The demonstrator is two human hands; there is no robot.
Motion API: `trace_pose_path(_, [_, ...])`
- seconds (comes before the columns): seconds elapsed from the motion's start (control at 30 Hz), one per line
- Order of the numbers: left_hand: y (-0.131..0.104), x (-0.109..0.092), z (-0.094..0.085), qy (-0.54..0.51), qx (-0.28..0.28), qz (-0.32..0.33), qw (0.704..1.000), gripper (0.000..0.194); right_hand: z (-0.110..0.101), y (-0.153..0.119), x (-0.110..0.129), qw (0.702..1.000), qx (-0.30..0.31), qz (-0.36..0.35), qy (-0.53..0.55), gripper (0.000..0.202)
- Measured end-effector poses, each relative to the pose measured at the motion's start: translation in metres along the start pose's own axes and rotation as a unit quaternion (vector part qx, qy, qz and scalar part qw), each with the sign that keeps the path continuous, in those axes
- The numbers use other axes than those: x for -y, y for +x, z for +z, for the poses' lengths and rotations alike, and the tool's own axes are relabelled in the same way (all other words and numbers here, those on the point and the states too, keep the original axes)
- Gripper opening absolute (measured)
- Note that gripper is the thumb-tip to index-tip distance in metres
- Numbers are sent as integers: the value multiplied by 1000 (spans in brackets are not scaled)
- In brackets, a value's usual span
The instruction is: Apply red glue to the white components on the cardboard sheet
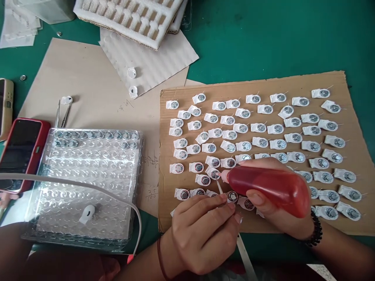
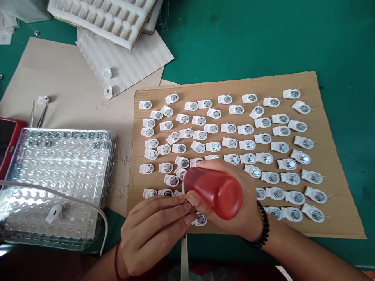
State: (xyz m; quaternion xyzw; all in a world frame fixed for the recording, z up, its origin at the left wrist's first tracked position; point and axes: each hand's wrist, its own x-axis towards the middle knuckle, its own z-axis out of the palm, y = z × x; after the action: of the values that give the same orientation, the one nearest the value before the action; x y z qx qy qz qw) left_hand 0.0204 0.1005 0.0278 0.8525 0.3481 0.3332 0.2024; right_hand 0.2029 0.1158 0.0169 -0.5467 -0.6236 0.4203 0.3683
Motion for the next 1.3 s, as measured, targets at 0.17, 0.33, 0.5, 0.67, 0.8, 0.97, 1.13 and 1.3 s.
trace_pose_path(0.17, [0, 0, -1, -2, -3, -1, 1000, 6, 0, 0, 2, 1000, -16, 22, -5, 32])
trace_pose_path(0.33, [0, 2, 0, -1, -2, 2, 1000, 6, -2, 0, 4, 999, -21, 19, -14, 31])
trace_pose_path(0.5, [1, 1, 0, -4, -1, 0, 1000, 6, 0, 2, 5, 999, -23, 19, -18, 33])
trace_pose_path(0.67, [-1, 0, -2, -7, 2, -5, 1000, 6, -1, 2, 6, 999, -23, 19, -38, 34])
trace_pose_path(0.8, [0, 0, -3, -3, 3, -9, 1000, 6, -2, 2, 5, 996, -49, -11, -67, 33])
trace_pose_path(0.97, [2, -1, -4, 1, 7, -17, 1000, 6, -3, 4, 5, 993, -54, -42, -95, 31])
trace_pose_path(1.13, [1, -1, -4, 0, 7, -17, 1000, 4, -3, 5, 5, 993, -39, -48, -96, 32])
trace_pose_path(1.3, [2, 0, -3, 0, 7, -20, 1000, 5, -3, 5, 3, 995, -30, -53, -82, 33])
